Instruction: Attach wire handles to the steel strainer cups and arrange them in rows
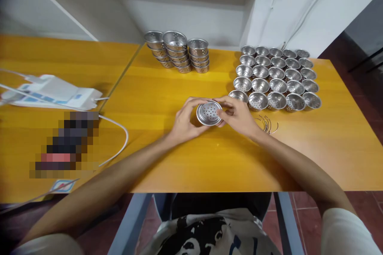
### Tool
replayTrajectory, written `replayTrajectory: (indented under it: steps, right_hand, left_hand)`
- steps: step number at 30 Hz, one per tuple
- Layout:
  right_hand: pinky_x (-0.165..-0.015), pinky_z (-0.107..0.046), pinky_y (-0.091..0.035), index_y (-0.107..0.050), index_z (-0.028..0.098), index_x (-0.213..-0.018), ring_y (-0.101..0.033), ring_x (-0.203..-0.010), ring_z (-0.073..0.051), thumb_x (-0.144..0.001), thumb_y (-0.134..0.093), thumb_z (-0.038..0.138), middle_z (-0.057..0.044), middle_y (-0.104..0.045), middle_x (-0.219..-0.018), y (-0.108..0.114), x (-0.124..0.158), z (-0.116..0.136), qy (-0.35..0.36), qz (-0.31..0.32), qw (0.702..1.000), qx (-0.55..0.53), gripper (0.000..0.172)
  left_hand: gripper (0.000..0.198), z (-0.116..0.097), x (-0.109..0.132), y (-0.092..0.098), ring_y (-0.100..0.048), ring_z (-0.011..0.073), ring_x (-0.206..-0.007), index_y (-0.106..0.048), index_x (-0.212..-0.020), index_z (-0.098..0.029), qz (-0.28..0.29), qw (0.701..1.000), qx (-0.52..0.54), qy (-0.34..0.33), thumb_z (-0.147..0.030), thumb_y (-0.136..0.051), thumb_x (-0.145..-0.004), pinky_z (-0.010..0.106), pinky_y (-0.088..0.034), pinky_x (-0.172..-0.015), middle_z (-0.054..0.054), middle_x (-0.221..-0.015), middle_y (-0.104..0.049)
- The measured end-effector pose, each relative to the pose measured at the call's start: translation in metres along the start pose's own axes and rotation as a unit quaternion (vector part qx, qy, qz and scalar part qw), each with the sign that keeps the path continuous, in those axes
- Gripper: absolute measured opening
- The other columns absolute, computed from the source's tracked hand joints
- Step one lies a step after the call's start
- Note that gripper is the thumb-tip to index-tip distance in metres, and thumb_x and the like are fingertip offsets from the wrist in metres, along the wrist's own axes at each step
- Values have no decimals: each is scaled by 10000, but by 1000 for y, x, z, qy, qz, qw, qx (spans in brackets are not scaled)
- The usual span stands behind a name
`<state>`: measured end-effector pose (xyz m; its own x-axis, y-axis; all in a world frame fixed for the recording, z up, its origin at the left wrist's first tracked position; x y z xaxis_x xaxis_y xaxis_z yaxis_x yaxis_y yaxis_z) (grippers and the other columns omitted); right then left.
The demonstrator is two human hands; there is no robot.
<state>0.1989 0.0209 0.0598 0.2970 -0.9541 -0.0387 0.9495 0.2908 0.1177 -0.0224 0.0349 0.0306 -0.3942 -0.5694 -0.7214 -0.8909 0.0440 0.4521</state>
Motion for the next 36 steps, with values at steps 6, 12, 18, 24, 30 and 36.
replayTrajectory:
  steps: [6,12,18,24,30,36]
  right_hand:
    - [-675,-476,-795,-775,277,-1396,-834,-765,-230,-912,-897,468,-105,-839,-1323,-1,-7,-16,-19,-52,998,10,535]
    - [-757,-461,-790,-676,293,-1541,-851,-756,-205,-1093,-705,486,-139,-793,-1460,22,16,-9,41,-185,979,72,488]
    - [-557,-334,-624,-749,265,-1107,-775,-648,-185,-1074,-608,109,-64,-812,-1019,61,73,-8,305,-247,883,256,213]
    - [-585,-290,-574,-716,239,-1109,-811,-774,-186,-969,-624,-58,-63,-837,-962,54,89,-4,420,-175,772,444,341]
    - [-592,-276,-576,-687,193,-1100,-742,-704,-153,-978,-567,-85,-82,-811,-922,48,94,4,453,-76,753,471,327]
    - [-573,-275,-583,-705,206,-1013,-728,-695,-141,-1004,-553,-60,-67,-808,-927,50,92,5,437,-54,761,476,306]
  left_hand:
    - [556,3,-8,-9,-773,315,-1295,-598,-1497,-280,24,1000,-9,-4,-326,-880,-1019,539,-663,-1120,127,-1406,-789]
    - [536,51,-48,-22,-704,355,-1457,-605,-1486,-276,6,999,-51,8,-322,-856,-1014,600,-584,-1261,147,-1524,-717]
    - [414,145,-127,-72,-626,422,-1517,-657,-1230,-236,-37,986,-65,148,-261,-933,-922,699,-430,-1385,185,-1506,-652]
    - [347,217,-193,-113,-581,472,-1497,-615,-1073,-231,-91,969,-29,228,-175,-905,-890,817,-356,-1368,191,-1366,-695]
    - [439,254,-214,-132,-588,440,-1508,-640,-1196,-238,-75,973,-26,218,-138,-932,-884,768,-380,-1371,168,-1411,-709]
    - [536,280,-217,-141,-592,433,-1553,-629,-1284,-243,-51,969,-29,238,-118,-949,-872,717,-363,-1404,190,-1516,-685]
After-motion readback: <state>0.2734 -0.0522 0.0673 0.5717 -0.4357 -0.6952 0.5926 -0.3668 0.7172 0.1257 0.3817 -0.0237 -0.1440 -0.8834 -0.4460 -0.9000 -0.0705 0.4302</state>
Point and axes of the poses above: each hand's wrist, its own x-axis away from the middle knuckle, its own y-axis out of the back of the hand, z = x × y, the point moved 3 cm from there along -x, towards the middle knuckle
